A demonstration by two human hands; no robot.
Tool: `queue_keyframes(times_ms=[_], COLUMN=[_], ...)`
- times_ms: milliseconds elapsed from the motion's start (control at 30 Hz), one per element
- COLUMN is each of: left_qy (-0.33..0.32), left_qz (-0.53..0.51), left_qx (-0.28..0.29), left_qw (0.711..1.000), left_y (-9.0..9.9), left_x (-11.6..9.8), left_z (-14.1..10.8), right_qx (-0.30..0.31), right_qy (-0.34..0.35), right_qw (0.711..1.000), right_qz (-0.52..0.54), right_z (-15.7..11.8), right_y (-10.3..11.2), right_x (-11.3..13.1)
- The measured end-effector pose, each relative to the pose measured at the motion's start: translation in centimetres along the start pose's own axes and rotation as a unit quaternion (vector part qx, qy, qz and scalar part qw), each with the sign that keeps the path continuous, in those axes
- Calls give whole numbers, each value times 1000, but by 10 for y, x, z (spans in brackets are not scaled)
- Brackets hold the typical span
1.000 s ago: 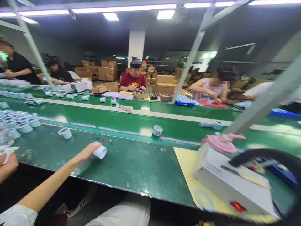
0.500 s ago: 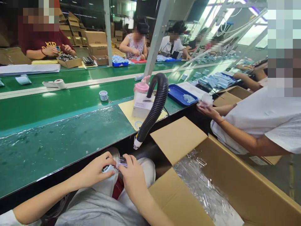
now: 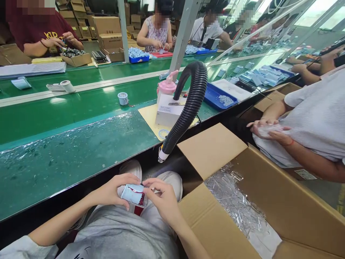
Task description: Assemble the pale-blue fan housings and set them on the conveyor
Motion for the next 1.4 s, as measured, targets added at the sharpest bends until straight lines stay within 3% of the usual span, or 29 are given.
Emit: queue_keyframes(times_ms=[167, 300, 433, 667, 833, 1033, 1400], left_qy=[59, 73, 82, 42, 51, 18, 11], left_qz=[-68, -238, -325, -220, -144, -80, -76], left_qx=[-2, -30, -11, 16, 11, 16, 20], left_qw=[996, 968, 942, 974, 988, 996, 997], left_y=[-9, -17, -20, -10, -7, -8, -9], left_x=[-10, -10, -7, -23, -32, -29, -29], left_z=[-4, -7, -9, -12, -16, -19, -19], right_qx=[4, 59, 51, 76, 94, 113, 113], right_qy=[16, 99, 160, 100, 70, 8, -90], right_qw=[996, 991, 968, 991, 993, 984, 959], right_qz=[92, -70, -185, -53, 31, 137, 243], right_z=[-2, -12, -21, -23, -22, -22, -15], right_y=[1, 0, 0, 1, -1, -4, -14], right_x=[-7, -14, -21, -10, -1, 0, -5])
Point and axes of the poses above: each hand's wrist, its own z-axis towards the middle knuckle, its own y-axis out of the back of the hand, x = y × z, the point moved 1 cm from there along z, towards the middle knuckle, and after that the axes turned 15 degrees about x, right-handed, at the moved point
